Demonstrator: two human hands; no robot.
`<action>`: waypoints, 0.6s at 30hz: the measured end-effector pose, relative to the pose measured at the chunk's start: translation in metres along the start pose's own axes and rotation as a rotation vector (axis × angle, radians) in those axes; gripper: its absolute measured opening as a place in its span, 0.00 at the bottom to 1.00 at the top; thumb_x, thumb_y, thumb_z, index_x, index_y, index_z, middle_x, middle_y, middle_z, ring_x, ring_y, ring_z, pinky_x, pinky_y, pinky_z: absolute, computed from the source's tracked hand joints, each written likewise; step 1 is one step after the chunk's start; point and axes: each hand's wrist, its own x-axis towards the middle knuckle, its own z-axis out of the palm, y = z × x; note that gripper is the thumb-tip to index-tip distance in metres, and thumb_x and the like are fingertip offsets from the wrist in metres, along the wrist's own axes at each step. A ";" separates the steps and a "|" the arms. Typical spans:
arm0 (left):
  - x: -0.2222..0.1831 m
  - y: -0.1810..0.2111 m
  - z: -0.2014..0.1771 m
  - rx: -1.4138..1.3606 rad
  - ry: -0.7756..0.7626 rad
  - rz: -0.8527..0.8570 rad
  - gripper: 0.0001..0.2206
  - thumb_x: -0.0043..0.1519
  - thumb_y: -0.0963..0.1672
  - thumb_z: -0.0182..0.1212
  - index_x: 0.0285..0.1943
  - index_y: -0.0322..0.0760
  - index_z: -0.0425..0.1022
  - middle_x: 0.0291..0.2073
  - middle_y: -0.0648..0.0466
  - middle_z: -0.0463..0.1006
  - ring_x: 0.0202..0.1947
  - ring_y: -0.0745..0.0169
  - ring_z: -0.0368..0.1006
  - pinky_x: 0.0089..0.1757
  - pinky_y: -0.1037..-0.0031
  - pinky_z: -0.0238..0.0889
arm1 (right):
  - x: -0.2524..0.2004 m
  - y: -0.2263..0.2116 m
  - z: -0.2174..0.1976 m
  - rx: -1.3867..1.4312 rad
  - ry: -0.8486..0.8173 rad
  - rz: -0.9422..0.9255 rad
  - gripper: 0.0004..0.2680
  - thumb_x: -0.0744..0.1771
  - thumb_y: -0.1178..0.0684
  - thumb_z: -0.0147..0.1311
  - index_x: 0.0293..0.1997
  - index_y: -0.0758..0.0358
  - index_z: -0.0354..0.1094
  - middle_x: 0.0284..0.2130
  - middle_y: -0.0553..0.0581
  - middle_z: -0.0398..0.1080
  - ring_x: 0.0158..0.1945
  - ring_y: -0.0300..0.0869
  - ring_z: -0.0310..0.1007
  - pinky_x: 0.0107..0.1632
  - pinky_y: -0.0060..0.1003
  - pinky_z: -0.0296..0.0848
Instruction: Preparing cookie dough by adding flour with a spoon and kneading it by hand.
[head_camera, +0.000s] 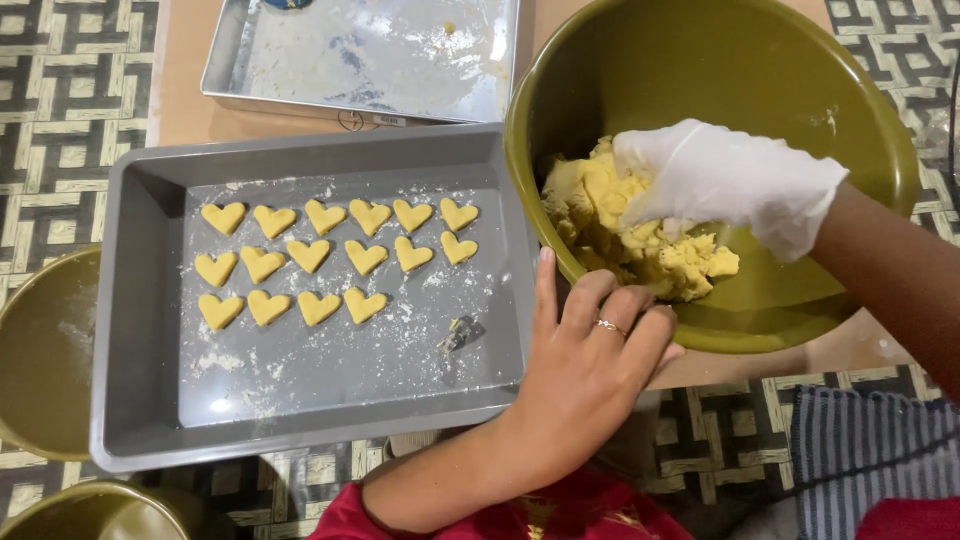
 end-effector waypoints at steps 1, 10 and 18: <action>0.000 0.000 0.000 -0.010 -0.004 -0.002 0.11 0.65 0.45 0.62 0.50 0.35 0.71 0.51 0.48 0.71 0.55 0.47 0.63 0.67 0.30 0.39 | 0.002 -0.008 -0.002 -0.125 -0.035 0.025 0.08 0.64 0.56 0.61 0.46 0.57 0.70 0.30 0.59 0.73 0.27 0.46 0.73 0.29 0.40 0.67; -0.001 0.001 0.003 0.008 -0.008 -0.006 0.10 0.66 0.46 0.61 0.49 0.35 0.71 0.50 0.47 0.71 0.55 0.46 0.63 0.67 0.30 0.38 | 0.087 -0.011 0.002 -0.566 -0.076 -0.063 0.09 0.66 0.62 0.51 0.48 0.61 0.75 0.25 0.63 0.78 0.19 0.50 0.69 0.25 0.43 0.70; -0.001 0.004 0.005 0.066 0.047 0.032 0.09 0.65 0.46 0.63 0.46 0.36 0.71 0.47 0.48 0.70 0.54 0.47 0.63 0.66 0.31 0.41 | 0.124 0.028 0.006 -0.837 0.024 -0.225 0.12 0.73 0.55 0.33 0.56 0.63 0.66 0.39 0.59 0.76 0.33 0.51 0.72 0.46 0.46 0.74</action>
